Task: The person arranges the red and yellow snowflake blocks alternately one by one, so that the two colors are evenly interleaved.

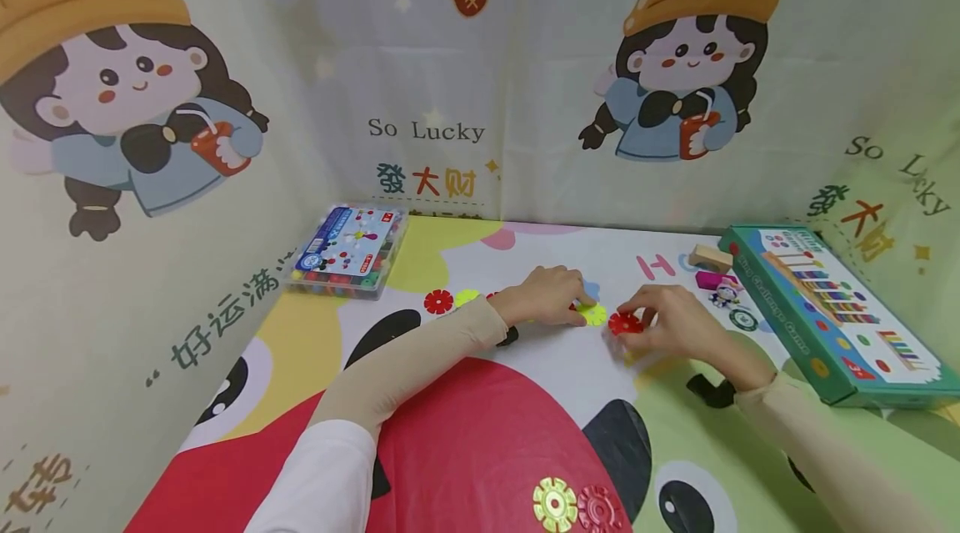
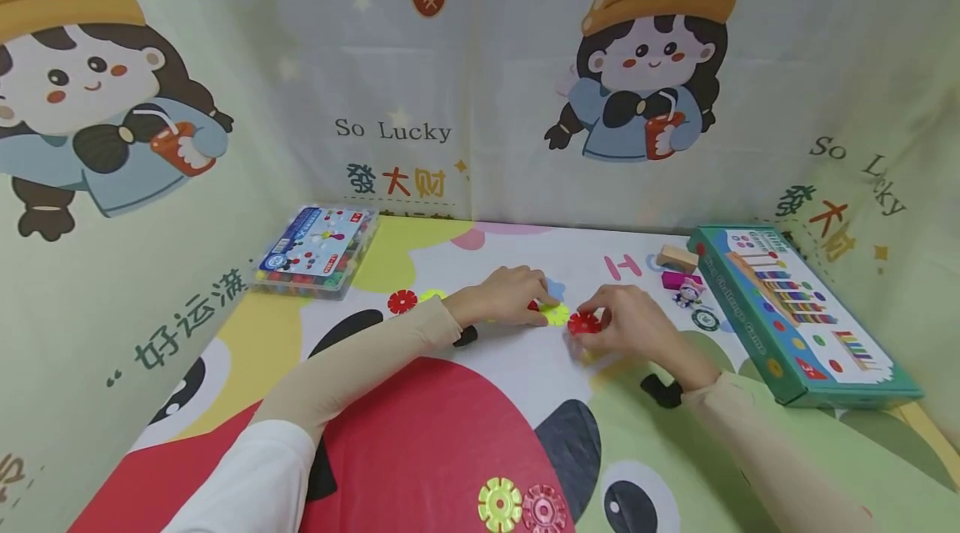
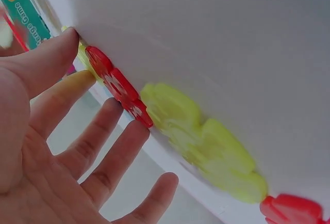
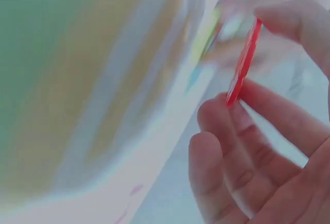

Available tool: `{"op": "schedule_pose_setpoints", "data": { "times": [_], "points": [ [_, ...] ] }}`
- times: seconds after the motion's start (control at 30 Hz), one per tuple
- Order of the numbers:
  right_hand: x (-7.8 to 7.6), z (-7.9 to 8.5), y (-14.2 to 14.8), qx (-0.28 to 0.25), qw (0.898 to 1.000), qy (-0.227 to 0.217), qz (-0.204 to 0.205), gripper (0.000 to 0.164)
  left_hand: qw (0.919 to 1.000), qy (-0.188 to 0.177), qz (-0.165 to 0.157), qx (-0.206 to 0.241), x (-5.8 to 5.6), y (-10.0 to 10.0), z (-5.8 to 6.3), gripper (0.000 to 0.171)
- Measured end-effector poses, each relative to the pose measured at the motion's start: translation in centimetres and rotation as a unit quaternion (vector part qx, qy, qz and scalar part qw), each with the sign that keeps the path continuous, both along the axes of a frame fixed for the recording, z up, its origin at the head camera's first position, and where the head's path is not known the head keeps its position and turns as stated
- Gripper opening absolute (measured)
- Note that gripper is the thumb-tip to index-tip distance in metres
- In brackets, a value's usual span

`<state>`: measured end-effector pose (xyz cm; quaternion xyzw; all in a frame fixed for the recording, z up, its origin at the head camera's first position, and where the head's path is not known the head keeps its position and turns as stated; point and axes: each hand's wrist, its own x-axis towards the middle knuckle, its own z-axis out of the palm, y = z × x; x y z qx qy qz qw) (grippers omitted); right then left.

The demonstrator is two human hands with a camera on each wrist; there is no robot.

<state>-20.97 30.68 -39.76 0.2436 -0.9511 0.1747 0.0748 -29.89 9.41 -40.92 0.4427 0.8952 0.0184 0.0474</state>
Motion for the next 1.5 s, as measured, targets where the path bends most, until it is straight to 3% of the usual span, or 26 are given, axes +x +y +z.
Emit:
{"op": "schedule_pose_setpoints", "data": {
  "times": [0.1, 0.2, 0.5, 0.6, 0.7, 0.77, 0.83, 0.93, 1.03, 1.17, 1.43, 1.5],
  "points": [
    [-1.9, -0.2, 1.2, 0.006, 1.000, -0.028, -0.010, 0.038, 1.0000, -0.004, 0.003, -0.001, 0.2, 0.1, 0.1, 0.043],
    [-2.7, -0.8, 1.8, 0.014, 0.998, -0.056, -0.008, 0.038, 0.9999, -0.010, 0.000, -0.002, 0.3, 0.3, 0.1, 0.043],
    [-2.2, -1.5, 1.1, 0.039, 0.999, -0.010, -0.017, 0.038, 0.9999, -0.013, 0.011, 0.003, 0.4, 0.1, 0.4, 0.043],
    [-0.9, -1.2, 0.1, 0.055, 0.998, -0.010, -0.032, 0.041, 0.9999, -0.015, 0.007, 0.003, 0.4, 0.0, 0.5, 0.042],
    [1.7, -0.5, -1.8, 0.061, 0.998, -0.012, -0.007, 0.043, 0.9999, -0.014, 0.004, -0.001, 0.4, 0.0, 0.4, 0.043],
    [4.1, -0.1, -3.6, 0.047, 0.997, -0.039, 0.046, 0.043, 0.9999, -0.015, 0.005, -0.005, 0.5, 0.0, 0.4, 0.043],
    [6.7, 0.0, -5.6, 0.034, 0.990, -0.077, 0.115, 0.045, 0.9998, -0.018, 0.009, -0.007, 0.5, 0.0, 0.4, 0.044],
    [10.3, -0.1, -8.1, 0.041, 0.967, -0.124, 0.217, 0.050, 0.9997, -0.020, 0.014, -0.002, 0.5, -0.1, 0.4, 0.044],
    [12.4, -0.4, -9.7, 0.060, 0.950, -0.134, 0.275, 0.049, 0.9997, -0.017, 0.016, 0.005, 0.4, -0.1, 0.5, 0.044],
    [13.2, -0.7, -10.3, 0.064, 0.944, -0.125, 0.297, 0.038, 0.9997, -0.019, 0.016, 0.007, 0.5, -0.1, 0.6, 0.044],
    [12.6, -0.9, -10.9, 0.088, 0.944, -0.068, 0.312, 0.035, 0.9996, -0.025, 0.013, 0.004, 0.1, 0.1, 0.6, 0.043],
    [12.4, -0.9, -10.9, 0.076, 0.944, -0.088, 0.310, 0.035, 0.9993, -0.030, 0.022, 0.007, 0.0, 0.2, 0.7, 0.043]
  ]
}}
